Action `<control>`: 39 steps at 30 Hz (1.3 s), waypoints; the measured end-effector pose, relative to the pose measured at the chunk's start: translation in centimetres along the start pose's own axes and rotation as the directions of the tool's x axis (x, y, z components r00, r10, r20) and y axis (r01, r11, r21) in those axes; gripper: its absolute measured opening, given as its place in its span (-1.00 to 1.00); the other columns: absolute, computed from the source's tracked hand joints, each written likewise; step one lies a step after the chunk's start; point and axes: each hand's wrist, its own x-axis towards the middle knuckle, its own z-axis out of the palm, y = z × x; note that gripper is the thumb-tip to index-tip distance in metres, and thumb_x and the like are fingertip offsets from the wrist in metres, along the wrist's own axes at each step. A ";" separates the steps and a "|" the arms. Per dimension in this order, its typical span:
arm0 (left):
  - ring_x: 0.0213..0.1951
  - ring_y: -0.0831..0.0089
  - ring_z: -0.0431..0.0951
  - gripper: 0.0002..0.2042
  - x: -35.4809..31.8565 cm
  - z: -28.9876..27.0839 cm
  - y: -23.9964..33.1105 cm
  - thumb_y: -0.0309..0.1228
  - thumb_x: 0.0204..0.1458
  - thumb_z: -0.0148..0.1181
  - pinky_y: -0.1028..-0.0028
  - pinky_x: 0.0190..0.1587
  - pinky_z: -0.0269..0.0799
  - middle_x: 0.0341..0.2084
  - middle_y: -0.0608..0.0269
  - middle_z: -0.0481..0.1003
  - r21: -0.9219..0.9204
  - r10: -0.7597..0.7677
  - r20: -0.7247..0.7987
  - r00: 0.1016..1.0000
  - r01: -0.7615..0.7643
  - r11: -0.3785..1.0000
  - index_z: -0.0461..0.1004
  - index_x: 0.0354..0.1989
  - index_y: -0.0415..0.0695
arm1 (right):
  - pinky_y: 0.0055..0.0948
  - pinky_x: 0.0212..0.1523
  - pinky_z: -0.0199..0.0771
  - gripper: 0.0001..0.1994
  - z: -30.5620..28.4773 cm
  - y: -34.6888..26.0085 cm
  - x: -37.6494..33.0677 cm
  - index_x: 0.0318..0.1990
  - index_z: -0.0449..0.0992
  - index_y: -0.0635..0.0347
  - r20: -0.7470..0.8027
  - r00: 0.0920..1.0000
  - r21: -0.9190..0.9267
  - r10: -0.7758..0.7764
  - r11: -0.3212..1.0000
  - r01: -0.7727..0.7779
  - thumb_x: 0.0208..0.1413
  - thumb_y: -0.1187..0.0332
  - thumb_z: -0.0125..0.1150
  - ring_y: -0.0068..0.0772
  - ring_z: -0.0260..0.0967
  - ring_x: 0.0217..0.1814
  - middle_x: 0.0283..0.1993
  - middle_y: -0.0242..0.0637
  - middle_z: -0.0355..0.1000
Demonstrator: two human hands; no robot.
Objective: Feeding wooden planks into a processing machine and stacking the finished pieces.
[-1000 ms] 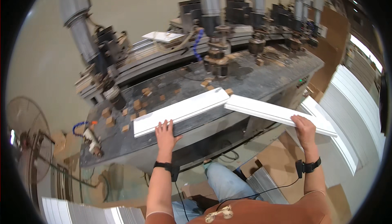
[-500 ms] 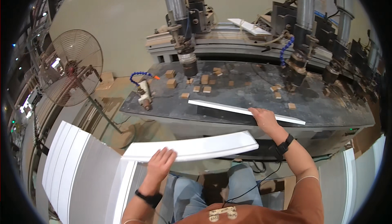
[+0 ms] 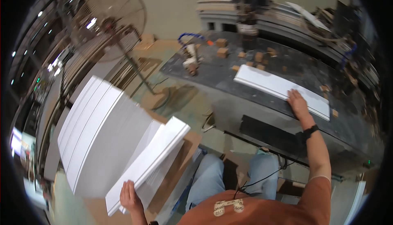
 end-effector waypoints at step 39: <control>0.20 -0.07 0.22 -0.43 22.4 12.9 35.7 -0.34 -0.17 0.37 0.00 0.24 0.08 0.05 0.04 0.36 -0.835 0.652 -0.166 0.740 -0.457 0.306 0.36 0.09 -0.13 | 0.10 0.13 0.19 -0.51 -1.5 0.2 -1.8 -0.08 0.48 0.13 -0.081 0.968 -0.016 0.237 0.971 -0.239 0.00 -0.07 0.15 -0.10 0.22 0.19 0.02 -0.26 0.39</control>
